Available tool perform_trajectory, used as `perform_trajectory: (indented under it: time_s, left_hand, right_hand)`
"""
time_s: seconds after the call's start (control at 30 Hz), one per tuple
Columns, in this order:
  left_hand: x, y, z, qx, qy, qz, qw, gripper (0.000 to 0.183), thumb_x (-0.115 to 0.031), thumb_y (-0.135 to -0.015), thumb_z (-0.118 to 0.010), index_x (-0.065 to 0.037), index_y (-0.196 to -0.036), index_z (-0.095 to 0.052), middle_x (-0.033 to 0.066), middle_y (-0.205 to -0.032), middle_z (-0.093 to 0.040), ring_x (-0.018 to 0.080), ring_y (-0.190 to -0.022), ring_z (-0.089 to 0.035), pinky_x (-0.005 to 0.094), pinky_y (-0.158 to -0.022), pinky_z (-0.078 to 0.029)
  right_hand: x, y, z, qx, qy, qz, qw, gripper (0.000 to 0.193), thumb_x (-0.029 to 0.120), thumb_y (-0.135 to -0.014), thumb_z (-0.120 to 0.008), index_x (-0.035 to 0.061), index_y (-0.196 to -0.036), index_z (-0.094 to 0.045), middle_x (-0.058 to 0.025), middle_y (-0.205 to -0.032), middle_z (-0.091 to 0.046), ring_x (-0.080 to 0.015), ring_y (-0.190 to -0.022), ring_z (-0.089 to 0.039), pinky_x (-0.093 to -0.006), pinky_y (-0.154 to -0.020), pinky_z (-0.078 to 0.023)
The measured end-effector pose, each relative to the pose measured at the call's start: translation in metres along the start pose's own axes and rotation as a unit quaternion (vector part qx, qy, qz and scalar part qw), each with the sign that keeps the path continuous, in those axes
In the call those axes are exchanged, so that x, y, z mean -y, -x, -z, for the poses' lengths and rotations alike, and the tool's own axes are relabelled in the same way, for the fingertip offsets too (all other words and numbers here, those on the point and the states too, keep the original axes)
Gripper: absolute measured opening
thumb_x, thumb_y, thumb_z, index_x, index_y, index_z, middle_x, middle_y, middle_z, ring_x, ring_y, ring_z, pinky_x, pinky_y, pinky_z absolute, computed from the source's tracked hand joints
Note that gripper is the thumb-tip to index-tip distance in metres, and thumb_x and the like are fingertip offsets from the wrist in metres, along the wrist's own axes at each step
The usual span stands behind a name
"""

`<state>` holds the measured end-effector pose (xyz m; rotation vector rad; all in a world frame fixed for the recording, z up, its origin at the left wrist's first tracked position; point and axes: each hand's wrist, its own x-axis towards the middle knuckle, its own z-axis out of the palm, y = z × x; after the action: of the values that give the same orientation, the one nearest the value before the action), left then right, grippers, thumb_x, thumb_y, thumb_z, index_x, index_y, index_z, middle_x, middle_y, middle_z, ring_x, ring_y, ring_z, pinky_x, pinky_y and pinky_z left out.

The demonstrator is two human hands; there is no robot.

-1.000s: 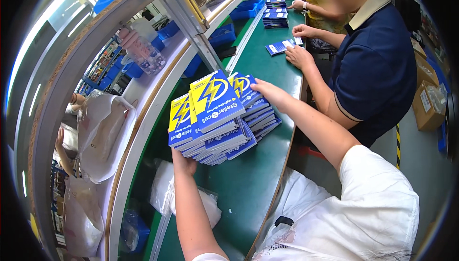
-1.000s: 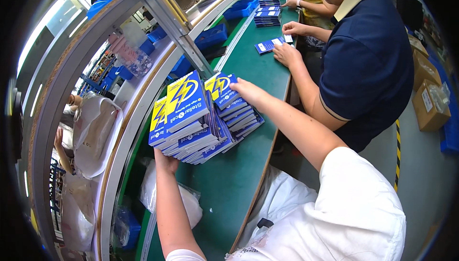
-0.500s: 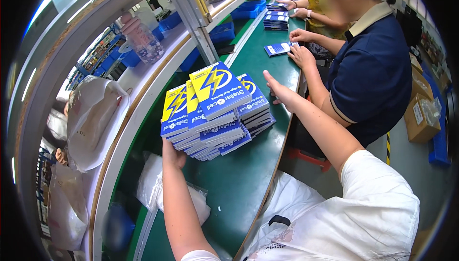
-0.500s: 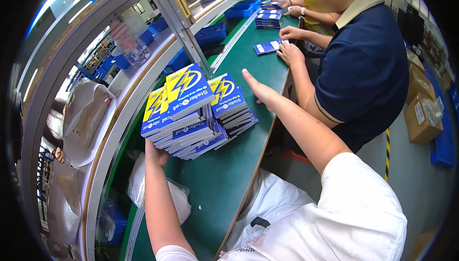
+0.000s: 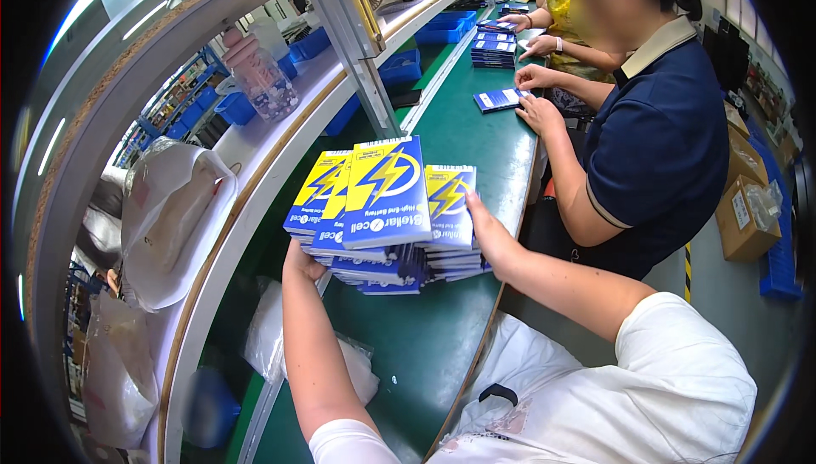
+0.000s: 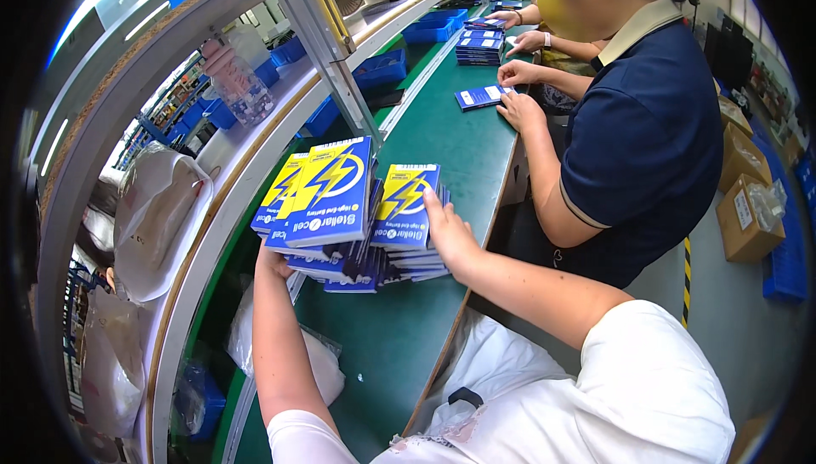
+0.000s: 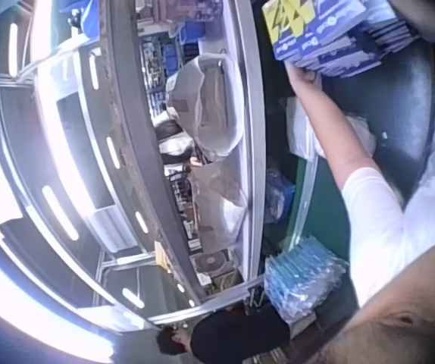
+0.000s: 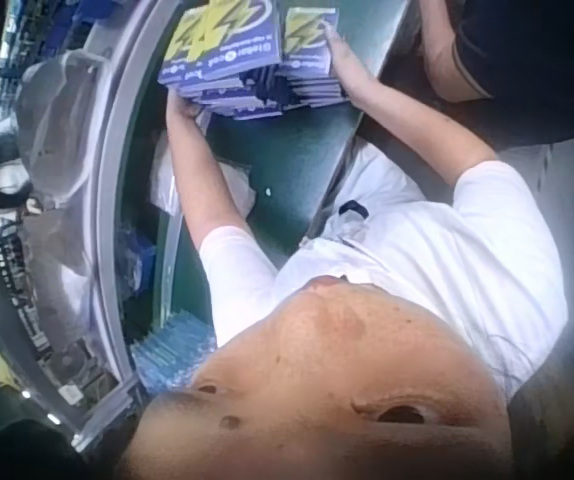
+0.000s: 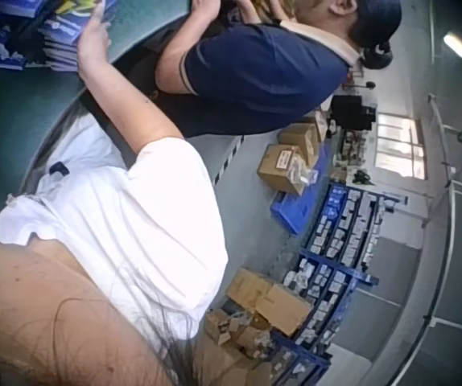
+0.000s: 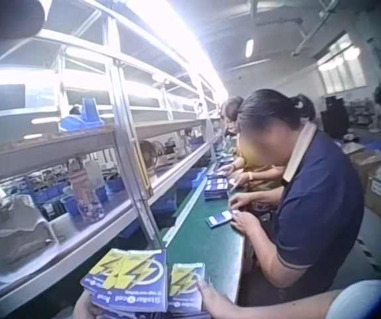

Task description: The person repeatedly picks up small blue and yellow boxes labeled 'Stellar Cell' and places them into clear plastic bags. They then seal the bags and stack them on the table. The process is repetitive, involving picking, bagging, and stacking.

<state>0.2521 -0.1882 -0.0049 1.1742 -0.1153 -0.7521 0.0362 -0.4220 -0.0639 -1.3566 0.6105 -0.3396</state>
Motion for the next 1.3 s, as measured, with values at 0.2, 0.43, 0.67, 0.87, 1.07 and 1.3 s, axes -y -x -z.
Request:
perform_trajectory:
  time_s: [0.2,0.43,0.67,0.87,1.07,1.3]
  left_hand:
    - [-0.015,-0.016,-0.009,-0.042,-0.041,-0.018,0.998,0.057,-0.047,-0.089,-0.041,0.001,-0.116,-0.056,0.0161,-0.115,-0.062,0.0285,-0.103,-0.061,0.0432,-0.091,-0.047]
    - [-0.014,-0.026,-0.037,-0.021,-0.027,-0.018,0.999,0.074,-0.057,-0.089,-0.028,0.005,-0.124,-0.048,0.0194,-0.119,-0.059,0.0302,-0.107,-0.059,0.0415,-0.094,-0.045]
    - [-0.024,0.002,-0.02,-0.049,-0.001,-0.049,0.998,0.091,-0.067,-0.088,-0.014,0.009,-0.133,-0.039,0.0226,-0.123,-0.056,0.0318,-0.112,-0.057,0.0398,-0.097,-0.044]
    - [0.006,0.099,-0.053,-0.286,0.039,-0.312,0.905,0.093,-0.072,-0.088,-0.02,0.002,-0.144,-0.021,0.0204,-0.151,-0.02,0.0289,-0.141,-0.016,0.0507,-0.112,-0.009]
    - [0.067,0.13,-0.136,-0.359,-0.173,-0.473,0.786,0.074,-0.058,-0.096,-0.021,-0.001,-0.144,-0.021,0.0192,-0.149,-0.023,0.0274,-0.139,-0.021,0.042,-0.112,-0.014]
    - [0.068,0.134,-0.129,-0.329,-0.246,-0.487,0.771,0.066,-0.048,-0.1,-0.023,0.003,-0.143,-0.021,0.0202,-0.148,-0.023,0.0272,-0.136,-0.026,0.0378,-0.111,-0.02]
  right_hand:
    - [0.013,0.064,-0.033,-0.003,-0.104,-0.042,0.994,0.092,0.063,-0.092,-0.028,-0.0128,-0.141,-0.008,-0.0283,-0.146,-0.025,-0.0313,-0.137,-0.025,-0.0335,-0.11,-0.023]
    - [0.027,0.093,-0.041,-0.017,-0.219,-0.078,0.972,0.087,0.057,-0.095,-0.035,-0.0105,-0.143,-0.007,-0.021,-0.144,-0.032,-0.024,-0.131,-0.033,-0.0317,-0.108,-0.025]
    - [0.072,0.122,-0.017,-0.025,-0.198,-0.129,0.971,0.076,0.057,-0.095,-0.035,-0.0044,-0.139,-0.031,-0.0168,-0.145,-0.033,-0.0292,-0.136,-0.026,-0.0313,-0.111,-0.019]
    - [0.071,0.074,0.007,-0.101,-0.014,0.309,0.945,0.08,0.054,-0.095,-0.038,-0.0099,-0.141,-0.022,-0.0271,-0.143,-0.028,-0.0337,-0.136,-0.025,-0.0368,-0.111,-0.018]
    - [0.074,0.067,-0.032,-0.12,0.166,0.435,0.877,0.073,0.043,-0.088,-0.059,-0.0064,-0.136,-0.035,-0.0271,-0.138,-0.036,-0.0409,-0.129,-0.034,-0.0452,-0.107,-0.026]
    - [0.066,0.061,-0.034,-0.211,0.189,0.464,0.839,0.033,0.023,-0.085,-0.062,-0.0026,-0.107,-0.059,-0.0166,-0.104,-0.057,-0.0332,-0.101,-0.051,-0.0469,-0.09,-0.038]
